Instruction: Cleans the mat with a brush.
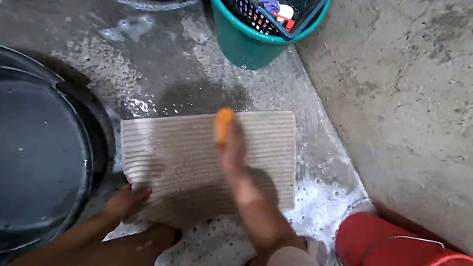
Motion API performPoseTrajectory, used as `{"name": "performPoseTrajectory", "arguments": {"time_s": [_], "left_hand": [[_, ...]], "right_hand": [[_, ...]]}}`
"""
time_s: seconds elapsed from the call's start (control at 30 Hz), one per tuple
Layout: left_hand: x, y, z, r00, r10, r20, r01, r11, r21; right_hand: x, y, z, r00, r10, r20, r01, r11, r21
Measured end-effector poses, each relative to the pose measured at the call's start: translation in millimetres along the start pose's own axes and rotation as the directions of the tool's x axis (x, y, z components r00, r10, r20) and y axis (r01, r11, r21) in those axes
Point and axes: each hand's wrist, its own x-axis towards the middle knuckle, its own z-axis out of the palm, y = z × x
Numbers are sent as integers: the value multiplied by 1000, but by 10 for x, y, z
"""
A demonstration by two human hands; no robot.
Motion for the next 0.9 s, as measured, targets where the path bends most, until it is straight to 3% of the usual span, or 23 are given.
{"name": "performPoseTrajectory", "arguments": {"time_s": [0.03, 0.1, 0.13, 0.2, 0.27, 0.3, 0.37, 0.43, 0.5, 0.53, 0.6, 0.63, 0.7, 0.73, 0.77, 0.83, 0.9], "left_hand": [[13, 3, -2, 1000, 5, -2, -5, 1000, 27], [16, -5, -12, 999, 33, -6, -33, 998, 53], [11, -7, -10, 999, 50, -4, -50, 997, 60], [-31, 29, 5, 998, 59, -15, -58, 994, 91], [-59, 50, 9, 998, 53, -31, -49, 992, 113], [-60, 42, -4, 998, 54, -35, -50, 993, 107], [-77, -7, -14, 998, 62, -30, -60, 996, 60], [-91, -9, -11, 997, 68, -40, -68, 997, 22], [-121, 11, 13, 994, 77, -75, -79, 997, -18], [-135, 27, 35, 992, 76, -97, -80, 996, -34], [-163, 64, 69, 991, 70, -113, -79, 994, -74], [-167, 82, 77, 991, 69, -111, -80, 992, -102], [-198, 118, 74, 993, 58, -99, -69, 991, -111], [-212, 129, 75, 994, 53, -94, -62, 993, -100], [-208, 125, 74, 995, 48, -91, -55, 995, -82], [-171, 75, 58, 996, 38, -84, -39, 999, -20], [-120, 21, 43, 997, 28, -77, -26, 999, 30]], "right_hand": [[-281, -265, 269, 972, -125, 200, 129, 992, -3], [-719, -434, 584, 823, -284, 492, 321, 947, 11], [-840, -304, 622, 783, -317, 536, 374, 928, 3], [-932, 311, 460, 852, -341, 398, 405, 910, -86], [-905, 1140, 67, 967, -231, 107, 250, 939, -234], [-894, 1530, -190, 994, -54, 98, 79, 956, -281], [-883, 2225, -537, 955, 293, 37, -264, 903, -338], [-872, 2453, -683, 870, 488, -66, -485, 824, -293], [-898, 2119, -474, 864, 479, -156, -502, 842, -197], [-988, 1797, -232, 907, 379, -183, -408, 899, -158], [-1317, 1047, 356, 984, 1, -176, 0, 1000, 1], [-1466, 709, 543, 986, -165, -16, 165, 985, 46], [-1566, 345, 607, 864, -290, 412, 303, 952, 34], [-1534, 419, 543, 829, -273, 488, 307, 952, 9], [-1478, 633, 388, 841, -214, 497, 258, 966, -21], [-1408, 1301, -46, 938, 41, 343, -4, 994, -107], [-1418, 2085, -444, 927, 335, 169, -286, 922, -261]]}}
